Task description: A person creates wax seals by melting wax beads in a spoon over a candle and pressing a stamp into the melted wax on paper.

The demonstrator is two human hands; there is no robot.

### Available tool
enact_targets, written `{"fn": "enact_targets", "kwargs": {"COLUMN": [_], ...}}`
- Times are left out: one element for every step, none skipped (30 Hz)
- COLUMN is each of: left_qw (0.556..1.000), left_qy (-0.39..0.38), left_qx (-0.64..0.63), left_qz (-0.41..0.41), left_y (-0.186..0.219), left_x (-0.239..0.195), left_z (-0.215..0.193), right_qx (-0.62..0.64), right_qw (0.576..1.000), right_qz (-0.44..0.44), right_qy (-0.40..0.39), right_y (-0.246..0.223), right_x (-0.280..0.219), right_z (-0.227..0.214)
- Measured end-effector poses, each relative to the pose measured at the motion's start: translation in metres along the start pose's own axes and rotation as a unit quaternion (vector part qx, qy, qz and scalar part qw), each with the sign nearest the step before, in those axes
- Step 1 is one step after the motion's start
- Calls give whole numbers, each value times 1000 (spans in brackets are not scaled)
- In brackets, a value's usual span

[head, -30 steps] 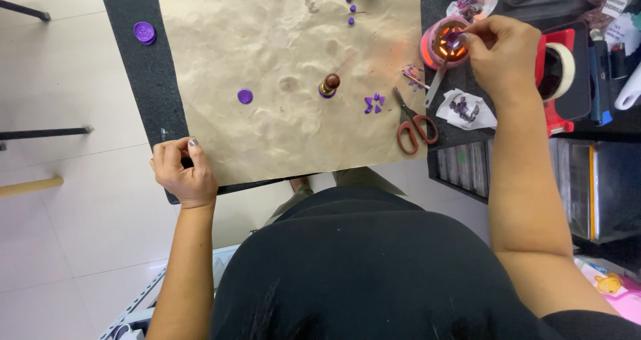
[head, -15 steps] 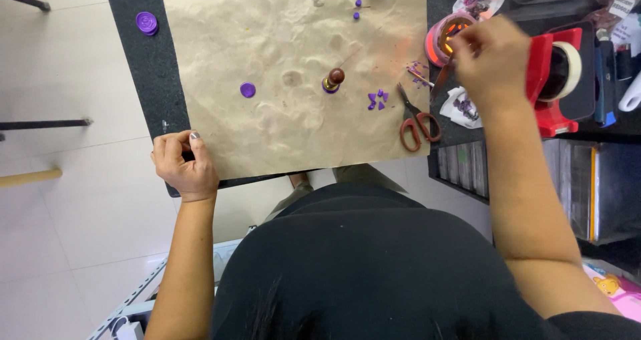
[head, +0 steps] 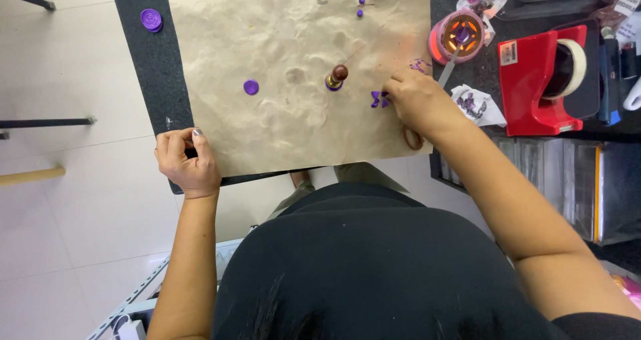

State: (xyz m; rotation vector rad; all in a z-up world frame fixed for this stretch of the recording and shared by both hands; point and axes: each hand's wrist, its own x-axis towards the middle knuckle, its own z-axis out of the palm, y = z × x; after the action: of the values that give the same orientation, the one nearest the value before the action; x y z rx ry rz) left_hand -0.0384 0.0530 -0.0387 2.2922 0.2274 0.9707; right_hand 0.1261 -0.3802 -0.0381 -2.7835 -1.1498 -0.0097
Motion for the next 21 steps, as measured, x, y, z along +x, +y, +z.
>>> {"fn": "enact_targets", "kwargs": {"left_qw": [1000,1000,1000,1000,1000,1000,1000,1000,1000,1000,1000,1000,1000,1000,1000,1000,999,996,996,996,996], "left_qy": [0,-3,-5,-5,-5,-5,-4,-4,-4,-3,-2,0,1,-1,-2,0,-5,-11,-11,-14,-16], "left_qx": [0,1,1,1,2,2,1,3,6,6,6,6,6,4,4,6,41,76,75,76,77], "left_qz": [0,-1,-2,-1,-2,-3,-2,0,1,2,0,-2,-2,-3,-5,-5,-27,-50,-50,-50,-49], "left_y": [1,1,1,1,1,1,0,-2,-3,-2,-2,-1,-1,0,0,1,3,4,4,4,4], "left_x": [0,0,1,1,1,1,0,-1,-2,-2,-1,-1,-1,-1,-2,-2,-5,-7,-8,-8,-8], "left_z": [0,-1,-1,-1,-1,-1,0,0,0,-1,0,0,0,-1,-2,0,1,1,1,1,1], "right_qx": [0,0,0,0,11,22,20,27,35,34,30,25,25,62,100,99,107,113,113,94,75], "right_qw": [1000,999,995,996,993,989,989,987,985,985,984,983,983,987,987,987,982,965,965,978,985], "right_qz": [0,-13,-26,-26,-25,-24,-24,-27,-30,-30,-33,-35,-36,-12,10,7,113,217,218,184,147], "right_qy": [0,-46,-91,-91,-118,-145,-144,-156,-167,-167,-172,-178,-177,-151,-123,-123,-108,-93,-93,-19,56], "right_y": [2,5,8,3,-1,-5,-4,-3,-2,-2,-2,-2,1,4,8,15,21,28,46,65,84], "right_x": [4,8,12,18,23,28,30,31,33,33,33,32,30,27,26,25,23,20,12,3,-5], "right_z": [-2,-3,-5,-17,-28,-40,-38,-36,-34,-36,-38,-41,-46,-52,-57,-72,-87,-102,-96,-91,-85]}}
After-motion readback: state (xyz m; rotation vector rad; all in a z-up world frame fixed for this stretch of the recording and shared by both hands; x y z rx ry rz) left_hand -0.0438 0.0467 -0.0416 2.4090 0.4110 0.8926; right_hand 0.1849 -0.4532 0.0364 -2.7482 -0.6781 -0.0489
